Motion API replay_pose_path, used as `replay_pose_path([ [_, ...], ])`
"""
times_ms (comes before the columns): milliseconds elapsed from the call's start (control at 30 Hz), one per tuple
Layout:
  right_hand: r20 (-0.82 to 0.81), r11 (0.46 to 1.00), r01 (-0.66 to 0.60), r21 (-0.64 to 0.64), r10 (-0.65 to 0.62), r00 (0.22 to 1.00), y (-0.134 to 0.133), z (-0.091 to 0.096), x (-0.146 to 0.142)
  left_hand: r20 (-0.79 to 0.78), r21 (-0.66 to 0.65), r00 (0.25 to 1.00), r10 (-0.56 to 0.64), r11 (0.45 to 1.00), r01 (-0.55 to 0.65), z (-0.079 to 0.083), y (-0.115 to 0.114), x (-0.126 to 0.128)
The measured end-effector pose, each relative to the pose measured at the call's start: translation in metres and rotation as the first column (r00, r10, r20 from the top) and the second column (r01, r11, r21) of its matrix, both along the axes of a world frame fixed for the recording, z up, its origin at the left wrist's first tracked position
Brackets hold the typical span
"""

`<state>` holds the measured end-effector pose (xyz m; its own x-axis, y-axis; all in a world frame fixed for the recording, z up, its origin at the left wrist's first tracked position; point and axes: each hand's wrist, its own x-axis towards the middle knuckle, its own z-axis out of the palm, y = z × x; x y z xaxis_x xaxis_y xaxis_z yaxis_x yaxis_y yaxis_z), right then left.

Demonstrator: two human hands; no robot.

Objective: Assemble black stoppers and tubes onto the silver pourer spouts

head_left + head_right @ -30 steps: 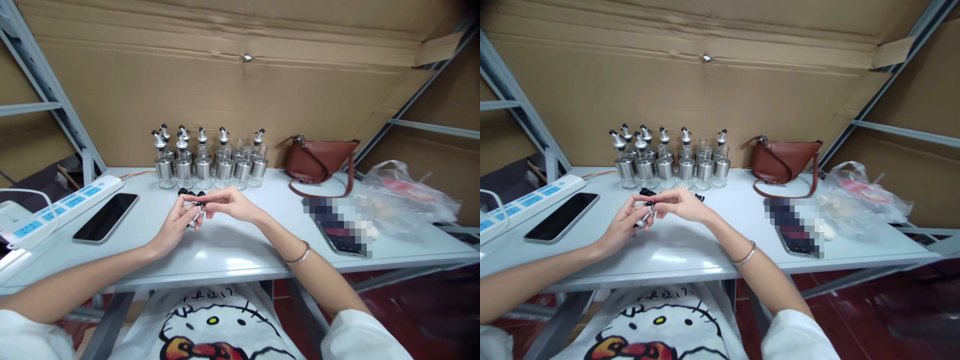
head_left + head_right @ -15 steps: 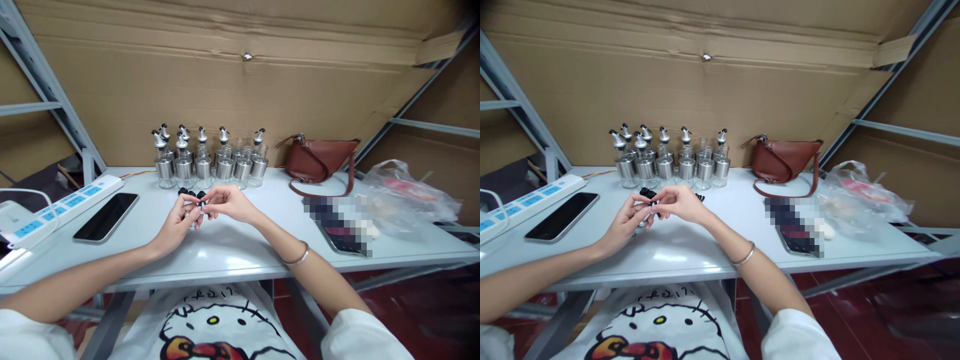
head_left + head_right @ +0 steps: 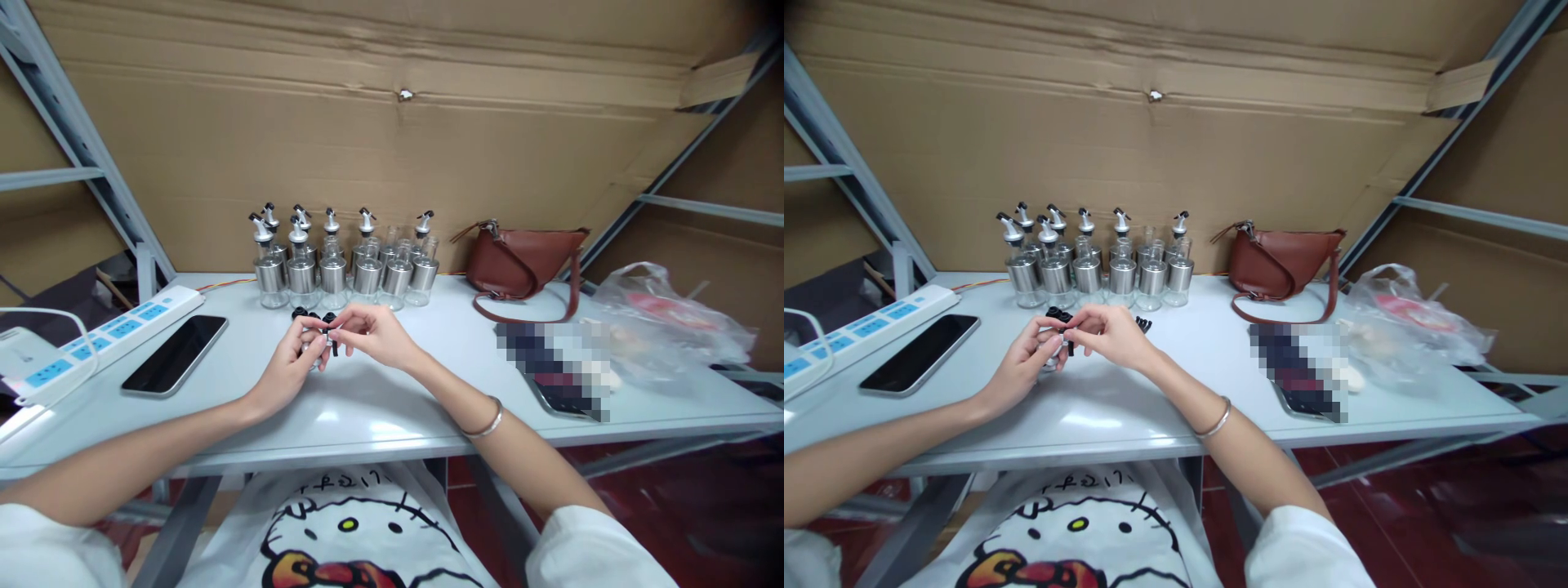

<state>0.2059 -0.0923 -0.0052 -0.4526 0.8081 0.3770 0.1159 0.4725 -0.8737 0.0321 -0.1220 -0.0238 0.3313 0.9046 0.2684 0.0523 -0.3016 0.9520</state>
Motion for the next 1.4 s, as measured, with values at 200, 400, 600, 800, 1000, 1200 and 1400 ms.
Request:
replay_pose_path([
  [200,0.046,0.996,-0.083,-0.024,0.084,0.995,0.0018,0.0035,0.0043,-0.022,0.024,0.999,0.026,0.999,-0.026,-0.0011,0.001,-0.0001],
  [400,-0.001,0.987,-0.076,-0.144,0.077,0.997,0.0039,0.0039,0.0042,0.004,0.016,1.0,0.021,1.0,-0.021,-0.0024,0.0024,-0.0003],
  [600,-0.115,0.985,-0.08,-0.154,0.063,0.991,0.0063,0.0052,0.0052,-0.023,0.044,1.0,-0.018,0.999,0.019,-0.002,-0.001,-0.0006],
  [800,-0.138,0.964,-0.174,-0.202,0.148,0.979,0.0047,0.0056,0.003,-0.036,0.05,0.998,-0.049,0.997,0.051,-0.0028,-0.0007,-0.0013],
  [1000,-0.169,0.95,-0.19,-0.246,0.151,0.974,0.0054,0.0027,0.0033,-0.022,0.018,0.999,-0.036,0.999,0.036,-0.0013,-0.0006,-0.0013],
  [1200,-0.191,0.948,-0.204,-0.245,0.159,0.969,0.0048,0.0037,0.0047,-0.041,0.048,0.999,-0.019,0.999,0.021,0.0009,0.0001,-0.0021],
  [1400,-0.179,0.961,-0.166,-0.222,0.128,0.976,0.0034,0.0027,0.002,-0.032,0.05,0.999,-0.037,0.998,0.038,-0.001,0.0023,-0.0033],
])
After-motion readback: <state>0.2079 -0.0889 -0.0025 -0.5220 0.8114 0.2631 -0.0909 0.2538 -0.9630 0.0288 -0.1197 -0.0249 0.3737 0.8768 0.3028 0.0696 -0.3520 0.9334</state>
